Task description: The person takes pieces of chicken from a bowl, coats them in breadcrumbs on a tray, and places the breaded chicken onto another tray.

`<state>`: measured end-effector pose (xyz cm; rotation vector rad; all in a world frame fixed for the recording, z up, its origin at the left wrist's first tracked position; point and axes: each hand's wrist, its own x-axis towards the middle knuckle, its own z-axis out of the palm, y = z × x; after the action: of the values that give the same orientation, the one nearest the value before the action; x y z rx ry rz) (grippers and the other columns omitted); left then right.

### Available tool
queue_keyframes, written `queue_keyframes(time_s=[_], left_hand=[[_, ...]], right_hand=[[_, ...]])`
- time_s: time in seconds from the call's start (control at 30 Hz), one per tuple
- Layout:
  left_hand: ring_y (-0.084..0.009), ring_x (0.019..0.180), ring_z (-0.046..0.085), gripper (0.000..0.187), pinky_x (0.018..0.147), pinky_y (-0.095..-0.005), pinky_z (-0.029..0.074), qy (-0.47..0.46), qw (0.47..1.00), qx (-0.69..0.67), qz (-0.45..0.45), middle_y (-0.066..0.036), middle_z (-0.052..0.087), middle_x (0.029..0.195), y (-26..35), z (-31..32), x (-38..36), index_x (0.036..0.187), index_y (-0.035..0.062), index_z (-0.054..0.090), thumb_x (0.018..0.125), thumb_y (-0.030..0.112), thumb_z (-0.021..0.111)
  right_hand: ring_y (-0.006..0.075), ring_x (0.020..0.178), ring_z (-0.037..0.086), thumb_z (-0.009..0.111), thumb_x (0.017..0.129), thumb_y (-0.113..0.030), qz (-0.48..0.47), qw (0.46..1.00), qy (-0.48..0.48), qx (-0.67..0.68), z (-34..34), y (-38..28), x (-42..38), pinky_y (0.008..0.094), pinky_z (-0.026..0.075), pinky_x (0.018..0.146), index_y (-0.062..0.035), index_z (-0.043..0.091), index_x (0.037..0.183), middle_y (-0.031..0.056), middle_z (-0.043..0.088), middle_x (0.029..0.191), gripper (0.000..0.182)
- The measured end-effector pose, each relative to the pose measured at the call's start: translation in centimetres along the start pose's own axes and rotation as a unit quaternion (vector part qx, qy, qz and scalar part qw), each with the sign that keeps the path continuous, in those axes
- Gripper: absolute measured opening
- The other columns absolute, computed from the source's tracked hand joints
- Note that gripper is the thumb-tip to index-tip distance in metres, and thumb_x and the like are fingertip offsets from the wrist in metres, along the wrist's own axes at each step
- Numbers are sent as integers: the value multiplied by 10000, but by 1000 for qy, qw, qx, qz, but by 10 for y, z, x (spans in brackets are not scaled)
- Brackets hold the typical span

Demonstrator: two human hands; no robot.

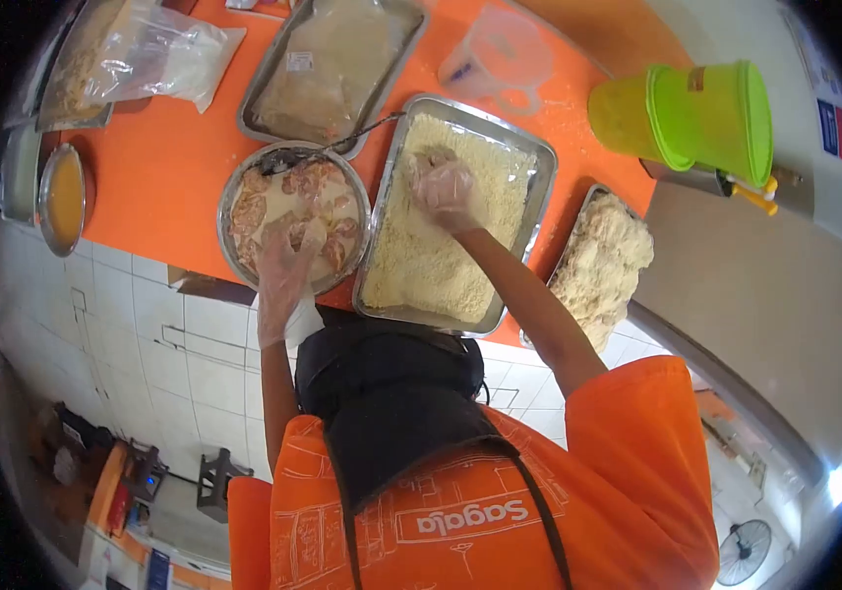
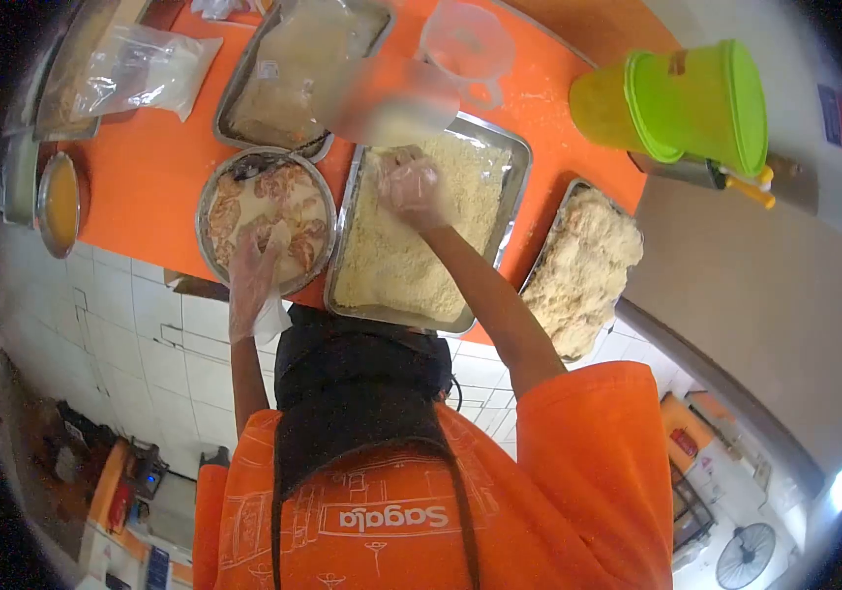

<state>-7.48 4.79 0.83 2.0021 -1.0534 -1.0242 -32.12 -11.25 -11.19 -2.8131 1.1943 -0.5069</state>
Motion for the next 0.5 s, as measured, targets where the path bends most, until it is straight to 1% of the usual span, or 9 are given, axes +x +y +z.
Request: queue_keyframes(time_s=[0.03, 0.07, 0.1, 0.17, 0.2, 0.23, 0.33, 0.43, 0.5], left_hand=[[-371, 1009, 587, 450, 875, -422, 450, -6, 1000, 25, 11, -229, 604, 1109, 3, -1, 4, 1186, -21, 570, 846, 261, 660], [-370, 999, 588, 445, 871, -423, 450, -5, 999, 48, 19, -228, 606, 1094, 9, -1, 8, 1176, -22, 574, 846, 263, 662], [-369, 989, 588, 440, 868, -424, 450, -5, 997, 72, 21, -227, 607, 1079, 15, -1, 7, 1167, -23, 578, 845, 265, 663], [-360, 967, 591, 435, 864, -410, 454, -31, 999, 37, -20, -220, 614, 1052, 24, -9, 6, 1156, -24, 583, 844, 269, 664], [-356, 955, 593, 433, 861, -403, 456, -44, 998, 19, -41, -216, 618, 1039, 25, -11, 7, 1150, -24, 585, 844, 271, 665], [-352, 939, 593, 424, 851, -399, 456, -34, 999, 14, -34, -215, 619, 1022, 21, -10, 5, 1140, -26, 586, 845, 269, 662], [-343, 908, 595, 402, 829, -390, 458, -6, 1000, 1, -24, -213, 623, 991, 11, -16, -6, 1116, -30, 588, 847, 262, 655], [-347, 921, 600, 389, 830, -395, 458, -21, 1000, -20, -4, -216, 628, 1005, 18, -16, -3, 1110, -27, 589, 847, 252, 648], [-359, 938, 601, 375, 836, -406, 457, -24, 999, -31, -7, -221, 631, 1015, 19, -15, -8, 1109, -20, 589, 847, 243, 642]], right_hand=[[328, 939, 589, 543, 844, -360, -11, 999, 44, 30, 17, 12, 0, 458, 441, 884, -53, 628, 959, 143, 643, 946, 338], [329, 955, 583, 541, 844, -362, 51, 981, 17, 188, 32, 24, -2, 458, 439, 889, -53, 628, 971, 152, 634, 974, 345], [331, 971, 577, 539, 845, -363, 112, 932, -17, 344, 32, 25, 1, 459, 438, 894, -52, 628, 983, 161, 626, 1001, 352], [335, 1000, 565, 527, 854, -368, 87, 919, -91, 374, 27, 31, -4, 466, 433, 900, -48, 627, 1006, 172, 608, 1054, 368], [339, 1014, 558, 517, 862, -371, -1, 961, -124, 246, -22, 22, 16, 473, 430, 902, -44, 625, 1018, 175, 599, 1079, 378], [343, 1028, 551, 507, 871, -374, -87, 977, -159, 114, -53, 16, 22, 480, 426, 904, -41, 623, 1030, 177, 591, 1103, 387], [365, 1127, 515, 475, 893, -402, -65, 974, -217, -18, -41, 14, 2, 510, 371, 995, -30, 572, 1168, 202, 552, 1210, 472], [362, 1264, 432, 458, 903, -425, -55, 974, -220, -19, -10, 24, -13, 521, 275, 1091, -45, 472, 1320, 194, 494, 1331, 565], [348, 1321, 380, 452, 909, -426, -19, 989, -136, 53, 5, 30, -44, 507, 225, 1128, -57, 429, 1366, 179, 454, 1389, 587]])
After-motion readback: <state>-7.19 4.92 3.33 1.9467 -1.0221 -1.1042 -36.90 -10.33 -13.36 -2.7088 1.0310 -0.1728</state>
